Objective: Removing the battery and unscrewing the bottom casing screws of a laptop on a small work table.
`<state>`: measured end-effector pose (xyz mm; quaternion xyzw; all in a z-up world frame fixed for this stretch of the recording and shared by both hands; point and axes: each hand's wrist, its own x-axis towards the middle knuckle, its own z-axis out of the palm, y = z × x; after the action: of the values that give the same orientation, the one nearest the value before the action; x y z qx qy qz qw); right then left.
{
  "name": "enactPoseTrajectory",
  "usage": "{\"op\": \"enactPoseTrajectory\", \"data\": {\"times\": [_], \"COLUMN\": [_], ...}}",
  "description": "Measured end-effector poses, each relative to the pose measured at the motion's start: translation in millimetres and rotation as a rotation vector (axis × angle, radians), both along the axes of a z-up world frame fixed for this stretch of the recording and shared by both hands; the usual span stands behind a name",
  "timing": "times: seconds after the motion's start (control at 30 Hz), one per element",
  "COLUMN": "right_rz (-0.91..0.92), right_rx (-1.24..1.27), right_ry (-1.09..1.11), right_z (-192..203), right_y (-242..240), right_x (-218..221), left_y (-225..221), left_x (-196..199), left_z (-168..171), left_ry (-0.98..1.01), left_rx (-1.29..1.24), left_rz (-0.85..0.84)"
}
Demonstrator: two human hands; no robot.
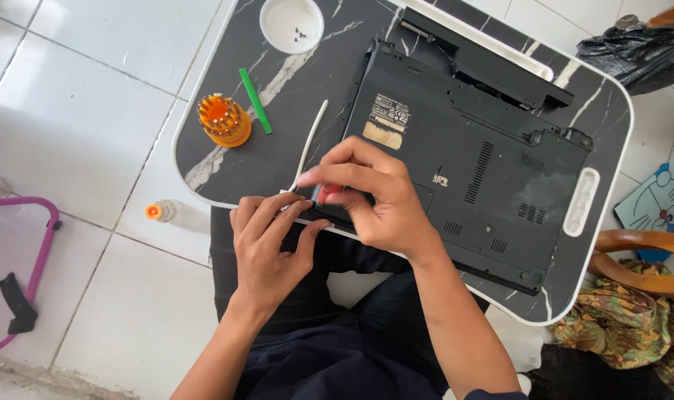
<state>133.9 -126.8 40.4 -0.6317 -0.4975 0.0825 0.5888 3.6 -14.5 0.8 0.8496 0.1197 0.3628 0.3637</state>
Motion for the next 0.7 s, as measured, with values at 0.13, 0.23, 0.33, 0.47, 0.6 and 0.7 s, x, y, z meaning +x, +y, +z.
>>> {"op": "enactPoseTrajectory", "data": {"times": [0.13, 0.23, 0.33, 0.47, 0.6, 0.7], "right_rz": [0.040, 0.032, 0.027, 0.122, 0.094, -0.001], "right_rx": [0.007, -0.021, -0.031, -0.058, -0.108, -0.112], "right_ry": [0.110, 0.073, 0.065, 0.160, 0.088, -0.021], "right_z": [11.7, 6.9, 4.0, 12.6, 10.0, 1.3], "right_y": [0.0, -1.0, -2.5, -2.8, -3.3, -1.3], "right_x": [-0.3, 0.6, -0.3, -1.9, -0.3, -0.7], "left_y": [0.8, 1.3, 0.1, 0.1, 1.6, -0.1], "left_x": [1.0, 0.5, 1.0, 2.4, 1.4, 0.6], "left_z": [-3.5, -6.8, -4.1, -0.6, -5.5, -5.6], "left_ry": [-0.016, -0.024, -0.027, -0.029, -0.063, -0.015], "left_rx": [0.006, 0.007, 0.008, 0.031, 0.016, 0.029], "left_rz": [-0.001, -0.008, -0.010, -0.002, -0.032, -0.005]}}
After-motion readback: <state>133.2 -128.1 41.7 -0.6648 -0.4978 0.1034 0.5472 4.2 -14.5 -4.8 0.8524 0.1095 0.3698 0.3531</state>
